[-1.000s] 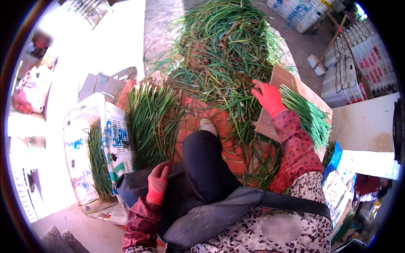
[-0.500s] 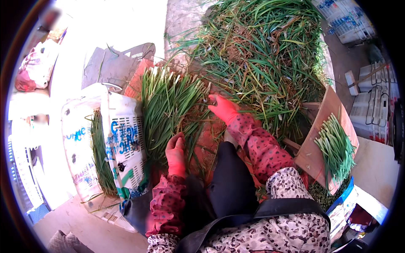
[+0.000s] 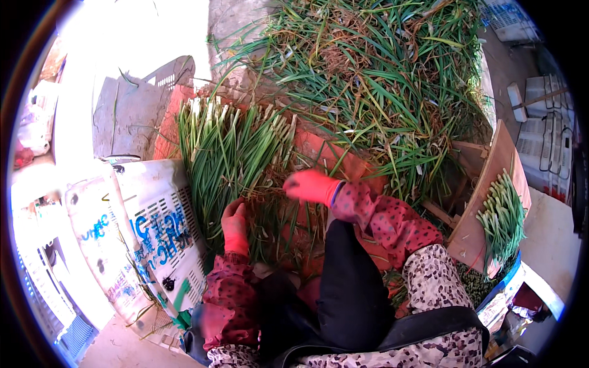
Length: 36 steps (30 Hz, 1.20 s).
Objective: The person sorts through green stalks on the ground, gathers them into a bundle, and then secures the bundle with a red tie.
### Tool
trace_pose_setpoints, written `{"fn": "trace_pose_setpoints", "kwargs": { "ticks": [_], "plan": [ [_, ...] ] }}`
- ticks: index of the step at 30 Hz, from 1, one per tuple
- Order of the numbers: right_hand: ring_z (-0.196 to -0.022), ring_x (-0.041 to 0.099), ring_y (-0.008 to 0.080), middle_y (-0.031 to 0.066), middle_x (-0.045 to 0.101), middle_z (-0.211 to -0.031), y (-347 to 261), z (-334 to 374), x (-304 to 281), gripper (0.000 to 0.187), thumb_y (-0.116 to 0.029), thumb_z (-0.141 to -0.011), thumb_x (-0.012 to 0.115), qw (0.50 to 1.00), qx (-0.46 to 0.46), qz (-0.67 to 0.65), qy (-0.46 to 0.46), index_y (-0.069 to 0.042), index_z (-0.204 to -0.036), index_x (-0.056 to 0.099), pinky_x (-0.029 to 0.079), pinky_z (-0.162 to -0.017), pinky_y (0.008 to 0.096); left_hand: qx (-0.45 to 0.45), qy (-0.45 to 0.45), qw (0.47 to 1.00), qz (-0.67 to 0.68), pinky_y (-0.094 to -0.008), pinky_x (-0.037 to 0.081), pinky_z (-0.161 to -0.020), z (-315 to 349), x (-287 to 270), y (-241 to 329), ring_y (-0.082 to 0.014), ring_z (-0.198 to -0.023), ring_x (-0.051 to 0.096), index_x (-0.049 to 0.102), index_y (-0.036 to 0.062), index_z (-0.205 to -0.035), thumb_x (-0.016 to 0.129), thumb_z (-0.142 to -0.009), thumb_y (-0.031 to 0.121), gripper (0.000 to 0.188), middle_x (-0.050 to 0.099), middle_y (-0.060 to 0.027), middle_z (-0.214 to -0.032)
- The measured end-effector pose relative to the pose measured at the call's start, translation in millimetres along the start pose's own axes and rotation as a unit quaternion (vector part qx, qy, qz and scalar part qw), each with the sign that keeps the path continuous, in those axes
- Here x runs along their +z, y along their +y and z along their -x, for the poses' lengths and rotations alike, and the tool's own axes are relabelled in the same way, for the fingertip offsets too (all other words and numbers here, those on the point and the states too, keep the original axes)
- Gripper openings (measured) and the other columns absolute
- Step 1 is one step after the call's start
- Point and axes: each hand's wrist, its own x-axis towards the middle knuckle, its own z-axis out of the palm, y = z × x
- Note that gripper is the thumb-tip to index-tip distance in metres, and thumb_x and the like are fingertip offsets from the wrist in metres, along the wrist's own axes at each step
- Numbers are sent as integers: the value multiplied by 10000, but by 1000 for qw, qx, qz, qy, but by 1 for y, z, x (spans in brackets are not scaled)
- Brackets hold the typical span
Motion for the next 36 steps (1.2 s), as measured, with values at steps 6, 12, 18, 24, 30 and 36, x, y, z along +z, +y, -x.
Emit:
{"fn": "trace_pose_setpoints", "kwargs": {
  "ticks": [6, 12, 18, 24, 30, 36],
  "plan": [
    [-558, 657, 208, 127, 667, -731, 27, -93, -60, 352, -318, -799, 617, 927, 178, -221, 244, 33, -830, 628, 494, -517, 321, 90, -18, 995, 26, -236, 489, -623, 9, 40, 37, -113, -725, 611, 623, 13, -1060, 543, -911, 93, 187, 659, -65, -918],
    [-631, 662, 181, 98, 670, -754, -18, -94, -41, 335, -316, -812, 639, 883, -25, -436, 173, 5, -910, 647, 495, -543, 312, 123, -65, 990, -27, -225, 471, -760, 13, 28, 37, -113, -851, 597, 608, -7, -1081, 547, -890, 53, 209, 645, -57, -960],
    [-939, 629, 273, 125, 649, -1037, 21, -50, 10, 569, -394, -763, 678, 965, -36, 42, 256, -65, -1202, 526, 503, -750, 383, 142, -104, 981, -80, -241, 449, -850, -11, 33, 14, -127, -948, 582, 543, 16, -1217, 571, -853, 6, 365, 628, -60, -1038],
    [-781, 626, 343, 151, 623, -847, 18, -50, 82, 594, -329, -779, 638, 921, -12, 300, 247, -9, -1237, 436, 501, -670, 451, 122, -100, 987, 5, -252, 455, -848, -6, 29, 23, -135, -937, 577, 495, 30, -1281, 560, -852, -23, 436, 617, -46, -1052],
    [-570, 615, 319, 142, 592, -697, 40, -80, 50, 302, -142, -795, 506, 941, 52, 242, 232, -25, -1073, 517, 476, -490, 436, 75, 60, 931, -353, -374, 476, -757, 0, 45, -21, -297, -835, 606, 566, 14, -905, 775, -672, 291, 418, 614, -157, -913],
    [-407, 398, 128, 23, 418, -616, 15, -15, -47, 207, -178, -840, 560, 855, 109, -473, 179, -63, -1008, 523, 402, -390, 350, 100, 37, 933, -344, -388, 475, -719, -30, 32, -44, -306, -785, 600, 547, 37, -871, 784, -625, 261, 408, 609, -127, -836]
  ]
}}
